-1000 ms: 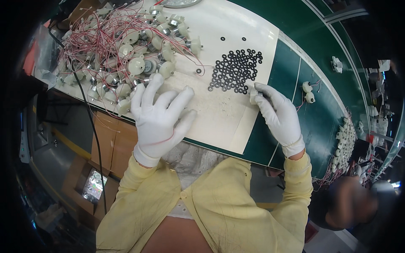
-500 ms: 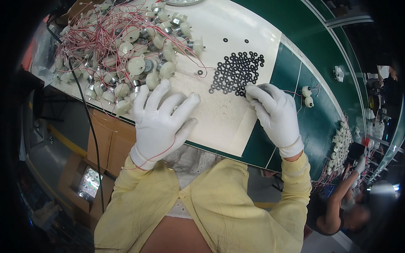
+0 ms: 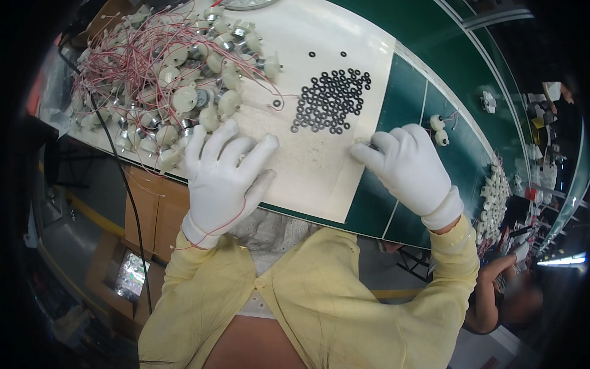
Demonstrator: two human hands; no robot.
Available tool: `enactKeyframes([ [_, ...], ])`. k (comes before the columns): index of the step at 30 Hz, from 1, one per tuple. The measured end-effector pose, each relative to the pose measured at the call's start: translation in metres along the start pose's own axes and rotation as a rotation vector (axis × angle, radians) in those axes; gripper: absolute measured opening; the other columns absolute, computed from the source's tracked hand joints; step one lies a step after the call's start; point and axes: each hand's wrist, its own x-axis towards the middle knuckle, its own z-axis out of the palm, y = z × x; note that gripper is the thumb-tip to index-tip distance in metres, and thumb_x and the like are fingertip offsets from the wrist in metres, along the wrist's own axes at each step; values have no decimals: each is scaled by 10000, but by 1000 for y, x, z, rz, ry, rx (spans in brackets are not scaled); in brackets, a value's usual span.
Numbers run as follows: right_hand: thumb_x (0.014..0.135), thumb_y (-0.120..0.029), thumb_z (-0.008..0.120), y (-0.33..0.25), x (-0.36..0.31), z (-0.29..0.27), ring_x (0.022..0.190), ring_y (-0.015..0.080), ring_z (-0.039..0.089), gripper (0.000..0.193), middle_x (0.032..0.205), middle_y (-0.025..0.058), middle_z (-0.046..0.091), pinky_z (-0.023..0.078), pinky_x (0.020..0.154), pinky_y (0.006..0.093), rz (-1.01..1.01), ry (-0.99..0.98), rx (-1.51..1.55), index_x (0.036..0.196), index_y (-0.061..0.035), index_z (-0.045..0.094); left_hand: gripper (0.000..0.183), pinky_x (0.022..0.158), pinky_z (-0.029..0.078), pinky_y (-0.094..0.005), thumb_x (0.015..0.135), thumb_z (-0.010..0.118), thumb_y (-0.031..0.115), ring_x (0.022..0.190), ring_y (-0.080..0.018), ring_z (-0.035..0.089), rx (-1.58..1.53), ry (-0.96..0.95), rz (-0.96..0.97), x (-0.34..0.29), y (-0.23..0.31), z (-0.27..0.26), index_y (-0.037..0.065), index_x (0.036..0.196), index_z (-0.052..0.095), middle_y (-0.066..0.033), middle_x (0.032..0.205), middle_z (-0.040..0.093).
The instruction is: The person assembles small white cylindrical electronic components by hand. They pick up a component, insert a small black washer into its central hole, and place the finished unit on the green workbench. The process is repeated continuously with components and washers arranged on the table.
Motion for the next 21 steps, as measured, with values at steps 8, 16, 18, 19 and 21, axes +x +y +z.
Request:
enactKeyframes([
  [8, 881, -90, 661, -5, 8, 2, 707, 242, 629, 194, 777, 41, 604, 482, 718, 384, -28, -56, -78, 1065, -132, 711, 499, 1153, 329, -560, 800, 832, 294, 1249, -305, 589, 12, 34, 11, -1, 0, 0, 209, 1285, 750, -37, 1086, 658],
  [16, 1006, -145, 649, -16, -32, 63, 719, 335, 739, 184, 864, 174, 755, 584, 690, 403, 709, 292, 624, 1144, -53, 730, 513, 1165, 328, -567, 800, 832, 273, 1242, -299, 581, 21, 69, 33, -2, 0, 5, 207, 1299, 737, -36, 1073, 645],
  [18, 996, -133, 646, -13, -47, 73, 740, 335, 742, 186, 874, 172, 758, 580, 686, 415, 749, 274, 443, 1146, -67, 733, 504, 1162, 334, -562, 810, 824, 284, 1235, -291, 578, 34, 71, 44, 0, 0, 5, 217, 1302, 734, -33, 1072, 637],
  [19, 991, -128, 644, -12, -54, 75, 751, 335, 743, 188, 879, 171, 760, 578, 684, 422, 767, 269, 354, 1147, -74, 735, 506, 1160, 335, -563, 811, 824, 283, 1235, -293, 579, 35, 75, 49, -1, 0, 6, 213, 1304, 734, -34, 1077, 638],
  [21, 977, -118, 653, -9, -70, 73, 761, 351, 731, 229, 890, 167, 758, 554, 654, 445, 797, 320, 283, 1191, -97, 731, 503, 1157, 335, -568, 818, 822, 280, 1237, -296, 579, 18, 75, 53, -1, 1, 6, 205, 1307, 733, -37, 1084, 641],
])
